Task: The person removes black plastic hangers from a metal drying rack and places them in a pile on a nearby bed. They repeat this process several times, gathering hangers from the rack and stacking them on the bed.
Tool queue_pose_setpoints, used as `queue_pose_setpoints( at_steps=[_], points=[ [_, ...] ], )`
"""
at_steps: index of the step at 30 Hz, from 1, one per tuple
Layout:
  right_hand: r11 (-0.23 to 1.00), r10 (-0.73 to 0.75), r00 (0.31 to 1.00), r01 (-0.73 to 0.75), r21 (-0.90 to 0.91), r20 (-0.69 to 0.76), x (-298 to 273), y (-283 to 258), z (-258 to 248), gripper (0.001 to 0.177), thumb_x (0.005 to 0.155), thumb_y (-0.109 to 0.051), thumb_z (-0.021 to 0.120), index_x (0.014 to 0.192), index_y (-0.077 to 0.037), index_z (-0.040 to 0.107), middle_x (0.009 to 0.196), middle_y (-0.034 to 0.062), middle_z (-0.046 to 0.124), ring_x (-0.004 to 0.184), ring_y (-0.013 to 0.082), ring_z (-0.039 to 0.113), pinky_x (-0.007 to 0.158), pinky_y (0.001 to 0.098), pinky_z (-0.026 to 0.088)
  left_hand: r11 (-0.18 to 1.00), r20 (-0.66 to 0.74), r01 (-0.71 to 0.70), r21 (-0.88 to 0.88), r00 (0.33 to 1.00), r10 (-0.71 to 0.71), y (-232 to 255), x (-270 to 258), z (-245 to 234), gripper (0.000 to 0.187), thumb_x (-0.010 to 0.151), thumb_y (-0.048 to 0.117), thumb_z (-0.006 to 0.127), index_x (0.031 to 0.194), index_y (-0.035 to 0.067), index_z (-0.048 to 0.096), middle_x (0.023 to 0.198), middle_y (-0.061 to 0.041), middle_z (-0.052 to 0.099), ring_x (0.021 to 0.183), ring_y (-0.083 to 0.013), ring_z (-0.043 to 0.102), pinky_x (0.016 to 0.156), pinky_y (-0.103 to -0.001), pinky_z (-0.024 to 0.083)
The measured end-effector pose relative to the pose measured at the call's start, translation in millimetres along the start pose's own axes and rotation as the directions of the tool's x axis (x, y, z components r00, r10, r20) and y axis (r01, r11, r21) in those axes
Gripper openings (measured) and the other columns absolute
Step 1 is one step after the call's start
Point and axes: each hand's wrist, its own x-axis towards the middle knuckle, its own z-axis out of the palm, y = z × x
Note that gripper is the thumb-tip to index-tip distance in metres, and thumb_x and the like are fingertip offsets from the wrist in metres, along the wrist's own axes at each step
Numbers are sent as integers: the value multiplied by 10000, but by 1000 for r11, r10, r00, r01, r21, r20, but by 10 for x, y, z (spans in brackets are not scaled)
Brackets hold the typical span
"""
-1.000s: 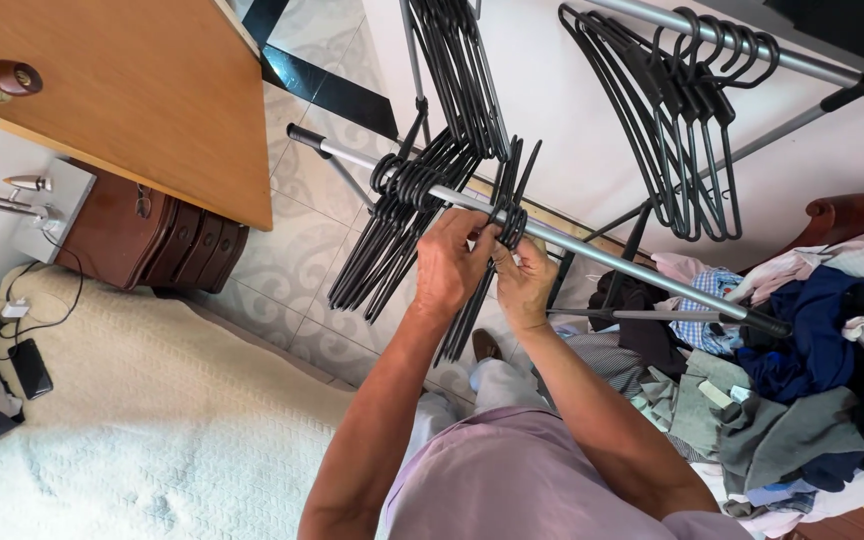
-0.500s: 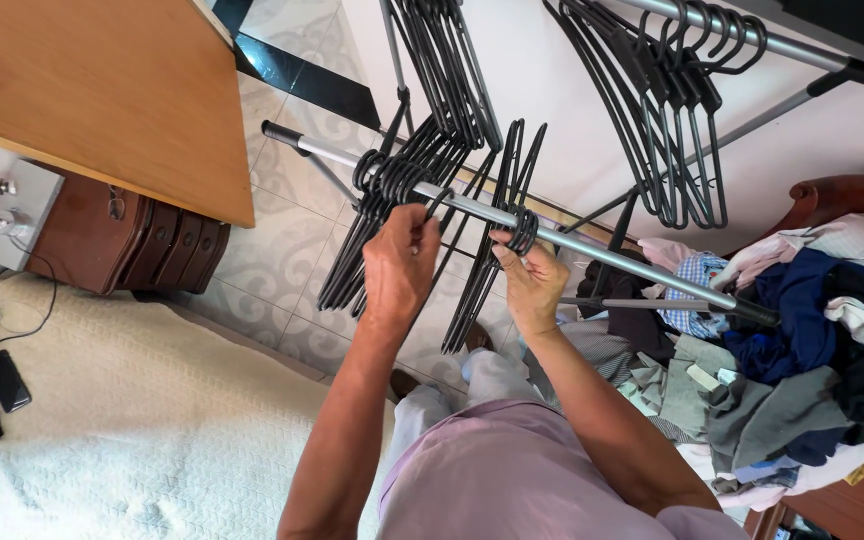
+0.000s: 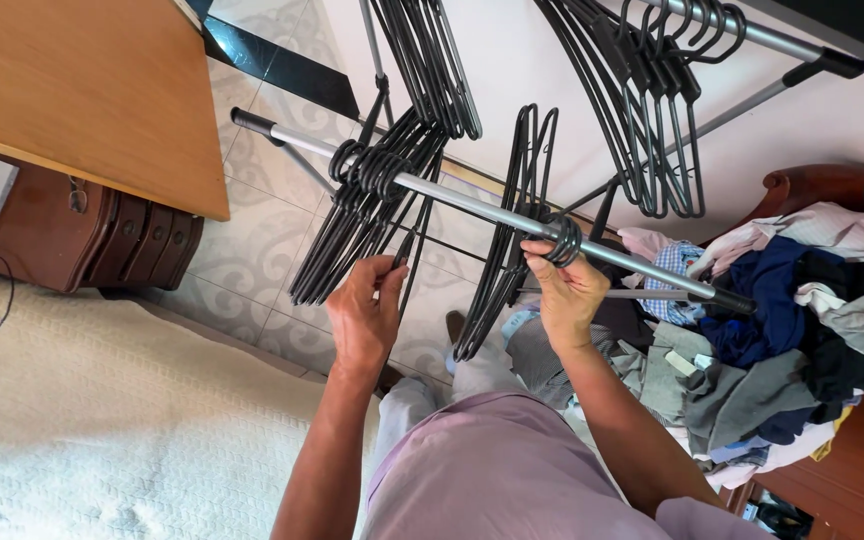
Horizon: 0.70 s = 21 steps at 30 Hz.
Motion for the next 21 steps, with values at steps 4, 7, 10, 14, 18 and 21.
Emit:
queue_pose_setpoints(
  at_steps=[4, 7, 10, 14, 18, 21],
  points=[
    [999, 23, 1000, -22, 42, -16, 17, -17, -102, 139, 951, 26, 770, 1073, 92, 761, 1012, 254, 781, 902, 226, 769, 799, 355, 660, 1000, -1, -25, 15, 1000, 25, -14, -84, -14, 107, 979, 222, 805, 991, 152, 725, 848, -7, 802, 734, -218, 784, 661, -313, 620],
    [998, 41, 998, -39, 56, -37, -4, -11, -188, 138, 987, 11, 735, 1096, 96, 744, 1026, 247, 774, 882, 208, 757, 766, 339, 665, 1000, 25, -24, 9, 999, 24, 42, -118, -25, 109, 964, 208, 816, 982, 140, 733, 847, -15, 803, 747, -239, 786, 677, -318, 627],
    [997, 47, 998, -45, 66, -33, -1, -74, -190, 165, 1016, 6, 704, 1147, 104, 720, 1069, 259, 767, 909, 212, 752, 745, 326, 660, 1000, 18, -15, -25, 1000, 16, 83, -166, 34, 108, 943, 198, 836, 973, 145, 746, 844, -6, 806, 738, -229, 791, 680, -312, 626],
    [998, 56, 998, -56, 24, -10, -16, -92, -132, 187, 1042, -16, 666, 1186, 94, 713, 1083, 263, 769, 950, 222, 757, 777, 325, 660, 998, 47, 4, -60, 999, -1, 150, -175, 178, 105, 954, 208, 820, 973, 149, 736, 797, -10, 786, 689, -217, 774, 642, -318, 619],
    [999, 43, 999, -43, 22, 12, -27, -38, -111, 252, 1092, -88, 601, 1243, 96, 685, 1107, 278, 760, 1030, 262, 751, 841, 356, 652, 994, 67, 39, -106, 997, -32, 190, -100, 322, 99, 993, 182, 776, 975, 128, 695, 740, -34, 742, 642, -226, 740, 606, -327, 599],
    [997, 65, 998, -64, 38, -21, -36, -26, -47, 225, 1069, -99, 635, 1208, 65, 702, 1088, 264, 769, 1045, 265, 755, 865, 357, 647, 989, 92, 65, -135, 994, -53, 345, 20, 367, 92, 996, 174, 766, 975, 124, 691, 734, -34, 735, 647, -228, 737, 606, -332, 598]
  ],
)
